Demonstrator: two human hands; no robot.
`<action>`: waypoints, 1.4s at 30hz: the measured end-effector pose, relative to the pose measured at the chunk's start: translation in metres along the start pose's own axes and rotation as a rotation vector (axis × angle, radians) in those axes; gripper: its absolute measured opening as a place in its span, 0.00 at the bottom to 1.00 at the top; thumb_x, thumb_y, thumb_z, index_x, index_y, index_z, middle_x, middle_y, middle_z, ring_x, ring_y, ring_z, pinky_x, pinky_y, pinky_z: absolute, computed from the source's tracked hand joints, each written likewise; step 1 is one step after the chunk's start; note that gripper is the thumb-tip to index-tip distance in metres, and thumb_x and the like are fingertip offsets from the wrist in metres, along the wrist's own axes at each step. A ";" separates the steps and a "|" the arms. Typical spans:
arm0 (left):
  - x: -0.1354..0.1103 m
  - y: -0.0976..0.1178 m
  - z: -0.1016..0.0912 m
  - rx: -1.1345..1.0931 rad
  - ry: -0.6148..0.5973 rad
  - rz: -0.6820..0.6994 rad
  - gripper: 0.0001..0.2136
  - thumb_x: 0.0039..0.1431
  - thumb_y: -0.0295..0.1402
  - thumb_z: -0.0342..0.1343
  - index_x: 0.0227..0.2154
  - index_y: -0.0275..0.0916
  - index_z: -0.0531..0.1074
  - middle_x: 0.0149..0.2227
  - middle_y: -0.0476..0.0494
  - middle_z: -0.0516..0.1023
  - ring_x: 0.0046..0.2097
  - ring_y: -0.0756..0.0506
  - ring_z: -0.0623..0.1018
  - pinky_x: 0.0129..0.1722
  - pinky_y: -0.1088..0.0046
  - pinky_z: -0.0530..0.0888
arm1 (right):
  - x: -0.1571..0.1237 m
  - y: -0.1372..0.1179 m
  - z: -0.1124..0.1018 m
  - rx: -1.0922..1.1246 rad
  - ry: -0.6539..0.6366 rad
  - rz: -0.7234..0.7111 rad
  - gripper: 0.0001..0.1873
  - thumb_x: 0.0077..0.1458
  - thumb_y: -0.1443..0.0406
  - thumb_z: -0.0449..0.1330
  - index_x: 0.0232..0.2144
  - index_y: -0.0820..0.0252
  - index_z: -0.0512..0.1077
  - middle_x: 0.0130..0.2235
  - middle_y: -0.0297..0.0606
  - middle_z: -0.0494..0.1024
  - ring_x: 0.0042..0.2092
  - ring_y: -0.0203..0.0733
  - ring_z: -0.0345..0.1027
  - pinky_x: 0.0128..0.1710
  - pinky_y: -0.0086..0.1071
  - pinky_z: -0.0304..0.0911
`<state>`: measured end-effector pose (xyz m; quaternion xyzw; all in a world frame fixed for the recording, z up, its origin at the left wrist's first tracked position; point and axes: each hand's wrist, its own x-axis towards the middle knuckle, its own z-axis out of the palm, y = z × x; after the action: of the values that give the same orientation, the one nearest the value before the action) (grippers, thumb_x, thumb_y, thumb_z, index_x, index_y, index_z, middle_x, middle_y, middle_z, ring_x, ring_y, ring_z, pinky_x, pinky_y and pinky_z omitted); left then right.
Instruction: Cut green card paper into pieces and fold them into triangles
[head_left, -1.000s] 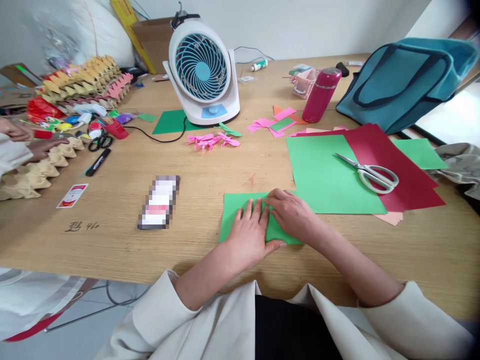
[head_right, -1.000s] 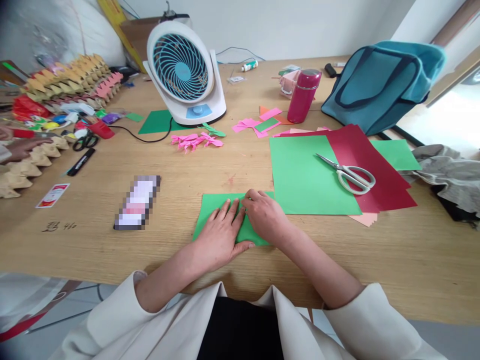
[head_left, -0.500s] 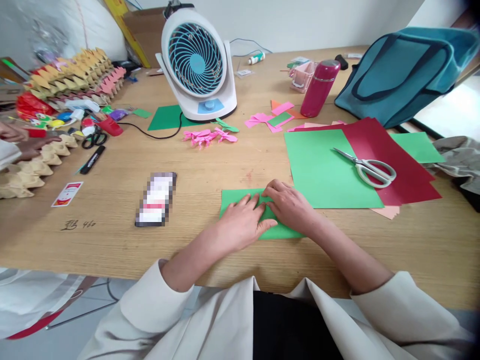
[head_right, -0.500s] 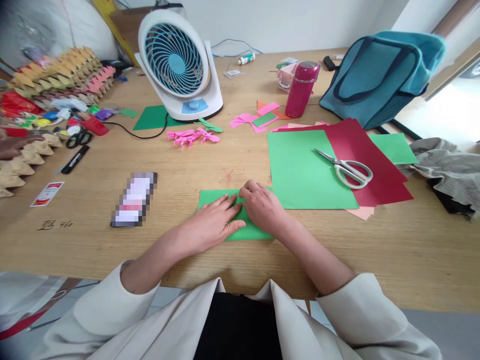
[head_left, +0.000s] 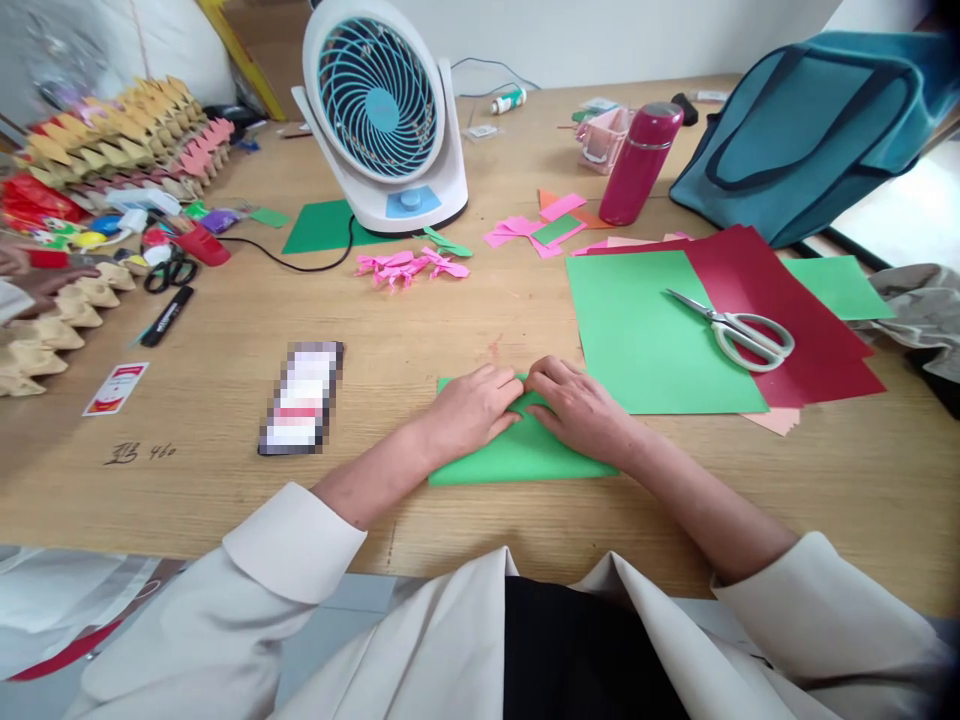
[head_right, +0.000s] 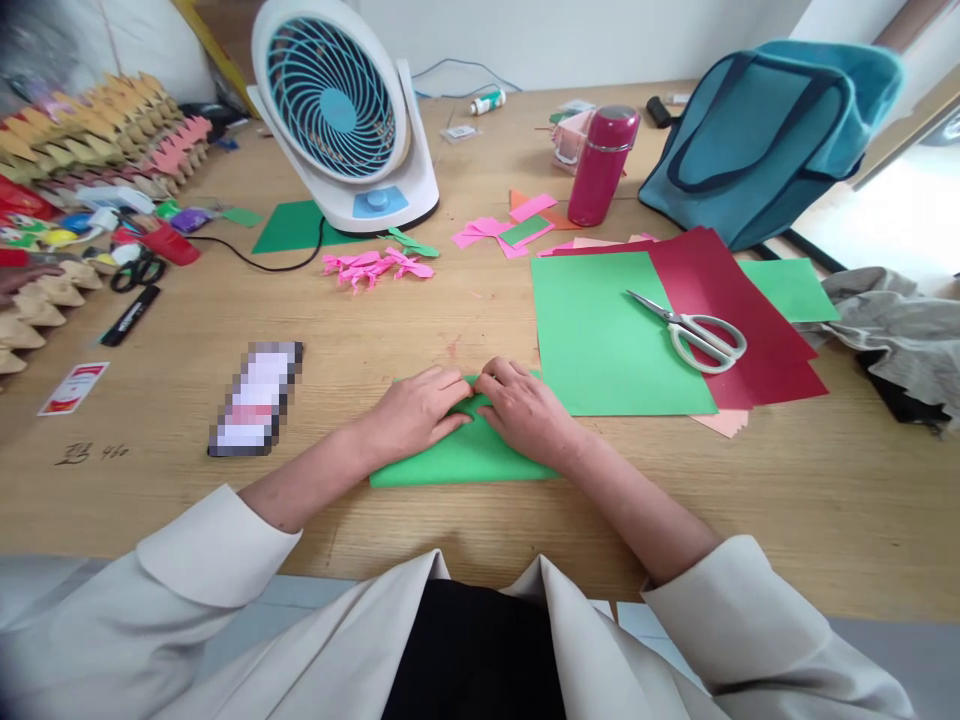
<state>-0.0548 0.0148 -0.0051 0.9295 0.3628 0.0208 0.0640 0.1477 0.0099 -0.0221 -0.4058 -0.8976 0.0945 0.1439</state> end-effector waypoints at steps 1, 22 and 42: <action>-0.001 0.002 0.000 0.006 0.001 -0.007 0.11 0.63 0.34 0.56 0.45 0.36 0.68 0.46 0.40 0.73 0.50 0.40 0.72 0.49 0.64 0.71 | -0.001 0.001 0.000 0.011 0.008 -0.006 0.05 0.63 0.66 0.55 0.40 0.61 0.69 0.45 0.48 0.71 0.47 0.50 0.66 0.50 0.41 0.63; -0.015 0.023 -0.007 -0.081 -0.086 -0.132 0.22 0.60 0.40 0.58 0.53 0.32 0.65 0.55 0.33 0.69 0.59 0.35 0.68 0.56 0.57 0.70 | -0.008 -0.001 0.001 0.048 -0.005 -0.062 0.25 0.54 0.56 0.65 0.48 0.66 0.68 0.48 0.52 0.69 0.50 0.54 0.63 0.55 0.46 0.61; -0.013 0.044 -0.011 -0.104 -0.136 -0.269 0.22 0.59 0.33 0.56 0.55 0.33 0.63 0.60 0.32 0.66 0.62 0.35 0.67 0.59 0.56 0.68 | -0.013 0.003 0.003 0.022 -0.020 -0.113 0.38 0.48 0.50 0.67 0.54 0.69 0.68 0.52 0.56 0.68 0.52 0.58 0.62 0.56 0.51 0.60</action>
<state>-0.0354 -0.0248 0.0118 0.8671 0.4774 -0.0321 0.1387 0.1571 0.0019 -0.0285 -0.3519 -0.9194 0.1002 0.1443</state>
